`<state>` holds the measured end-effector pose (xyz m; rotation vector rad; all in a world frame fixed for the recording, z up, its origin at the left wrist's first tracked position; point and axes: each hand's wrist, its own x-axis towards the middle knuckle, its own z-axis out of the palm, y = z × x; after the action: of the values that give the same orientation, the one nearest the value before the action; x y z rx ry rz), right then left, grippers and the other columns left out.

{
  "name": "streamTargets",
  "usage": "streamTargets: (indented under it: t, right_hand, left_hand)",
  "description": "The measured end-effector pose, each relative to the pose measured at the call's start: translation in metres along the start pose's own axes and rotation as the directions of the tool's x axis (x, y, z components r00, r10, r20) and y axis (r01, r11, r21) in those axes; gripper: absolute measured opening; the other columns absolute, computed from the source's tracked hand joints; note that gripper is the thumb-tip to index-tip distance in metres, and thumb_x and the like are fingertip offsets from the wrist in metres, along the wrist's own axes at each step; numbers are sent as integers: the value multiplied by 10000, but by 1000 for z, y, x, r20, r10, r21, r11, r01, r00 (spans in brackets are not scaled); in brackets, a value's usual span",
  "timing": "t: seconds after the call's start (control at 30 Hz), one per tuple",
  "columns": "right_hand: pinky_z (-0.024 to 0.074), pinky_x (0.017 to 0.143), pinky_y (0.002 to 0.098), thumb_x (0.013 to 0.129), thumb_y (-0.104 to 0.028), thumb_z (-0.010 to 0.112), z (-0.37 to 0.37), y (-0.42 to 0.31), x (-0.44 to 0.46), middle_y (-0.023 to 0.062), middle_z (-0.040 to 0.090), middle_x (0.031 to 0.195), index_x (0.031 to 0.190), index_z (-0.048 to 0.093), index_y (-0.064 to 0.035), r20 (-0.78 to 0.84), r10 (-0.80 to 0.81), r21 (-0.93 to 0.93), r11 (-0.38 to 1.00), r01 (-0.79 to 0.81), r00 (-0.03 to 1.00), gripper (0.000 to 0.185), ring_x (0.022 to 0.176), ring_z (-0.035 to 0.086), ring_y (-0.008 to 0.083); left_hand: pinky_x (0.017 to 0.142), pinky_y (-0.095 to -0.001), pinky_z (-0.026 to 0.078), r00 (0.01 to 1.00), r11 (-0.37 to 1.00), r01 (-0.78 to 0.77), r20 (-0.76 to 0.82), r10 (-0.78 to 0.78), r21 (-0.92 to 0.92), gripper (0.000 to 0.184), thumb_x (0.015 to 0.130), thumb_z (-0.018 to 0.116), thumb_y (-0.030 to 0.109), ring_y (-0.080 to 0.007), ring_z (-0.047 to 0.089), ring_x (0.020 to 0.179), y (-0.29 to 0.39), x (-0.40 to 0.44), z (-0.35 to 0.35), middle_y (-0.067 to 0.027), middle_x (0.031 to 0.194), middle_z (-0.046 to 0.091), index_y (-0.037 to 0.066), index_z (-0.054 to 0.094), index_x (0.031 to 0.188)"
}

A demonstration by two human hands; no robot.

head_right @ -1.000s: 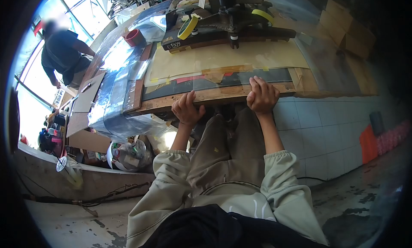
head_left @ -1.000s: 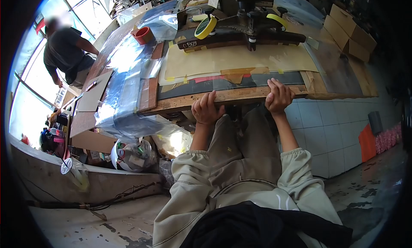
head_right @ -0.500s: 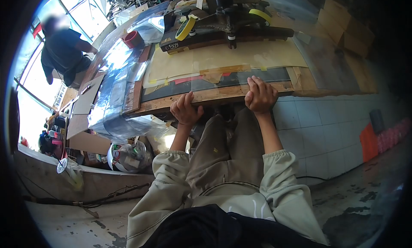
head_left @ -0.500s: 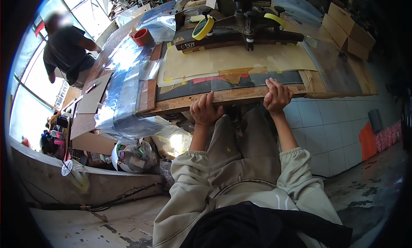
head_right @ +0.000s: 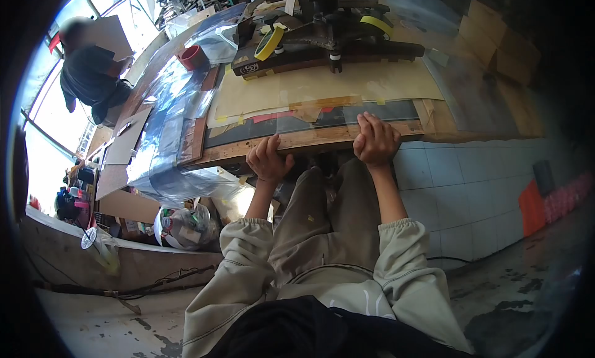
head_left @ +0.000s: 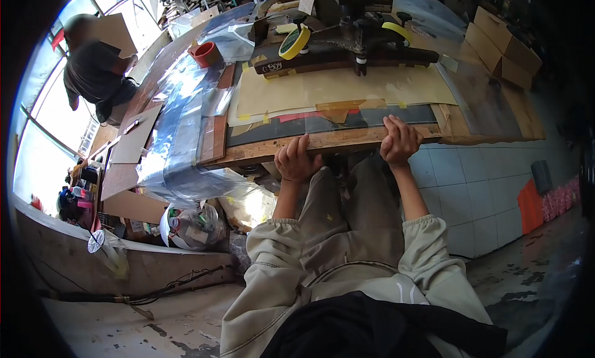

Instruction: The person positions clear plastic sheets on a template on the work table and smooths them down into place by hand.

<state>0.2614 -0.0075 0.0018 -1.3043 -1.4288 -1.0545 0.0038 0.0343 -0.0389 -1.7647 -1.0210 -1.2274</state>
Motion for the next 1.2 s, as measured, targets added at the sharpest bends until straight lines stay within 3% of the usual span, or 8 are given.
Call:
streamTargets:
  t: [0.4,0.5,0.7,0.8,0.9,1.0,1.1,1.2]
  right_hand:
    - [377,832,331,975,-303,314,2,2,-2,-6,697,988,973,717,-118,-3,-2,3,1000,2,1000,443,872,660,161]
    - [378,831,333,973,-303,315,2,2,-2,-6,696,987,975,715,-118,-3,-2,8,1000,2,1000,441,875,660,162]
    - [379,831,333,974,-301,311,2,1,-1,-9,694,985,972,715,-122,-9,-4,7,1000,4,1000,442,875,660,157]
    - [378,831,333,975,-300,309,0,0,0,-10,694,980,968,716,-121,-3,-3,-6,1000,3,1000,445,874,660,156]
    - [376,830,330,975,-301,308,1,0,1,-9,696,976,967,716,-121,-11,-1,3,1000,1,1000,446,868,659,156]
    - [375,827,328,975,-301,309,1,0,0,-9,698,974,969,717,-120,-12,-6,-4,1000,6,1000,446,861,659,154]
    - [373,825,326,976,-302,309,1,1,0,-10,700,976,972,717,-120,-7,-7,-5,1000,7,1000,447,856,658,152]
    - [373,823,326,976,-303,310,1,0,0,-10,699,976,974,716,-120,-10,-5,-6,1000,4,1000,446,858,658,151]
  left_hand:
    - [901,-399,354,1000,1000,-10,4,10,4,566,889,449,574,-231,469,1044,-1,-2,1,-48,1129,532,138,586,1222]
    - [924,-356,356,1000,1000,18,-8,-18,7,541,889,448,578,-170,483,1053,0,-2,1,9,1136,567,173,627,1200]
    - [930,-362,356,1000,1000,18,-11,-18,-2,542,890,446,576,-173,485,1055,0,0,0,3,1138,564,172,625,1202]
    - [910,-402,356,1000,1000,-7,20,7,-2,566,891,448,570,-240,477,1040,-1,-1,-1,-56,1130,534,126,592,1211]
    - [910,-402,354,1000,1000,-6,15,6,-7,568,891,448,574,-238,474,1041,0,0,-1,-56,1129,532,126,592,1208]
    - [932,-365,360,1000,1000,26,-4,-26,2,540,888,441,576,-174,485,1055,0,-2,1,2,1125,564,175,624,1199]
    - [904,-400,355,1000,1000,-4,14,4,-3,572,894,446,580,-237,478,1034,0,-1,-1,-55,1126,533,126,589,1211]
    - [904,-401,355,1000,1000,-3,16,2,2,574,894,445,585,-237,479,1037,0,-1,0,-53,1129,532,127,588,1210]
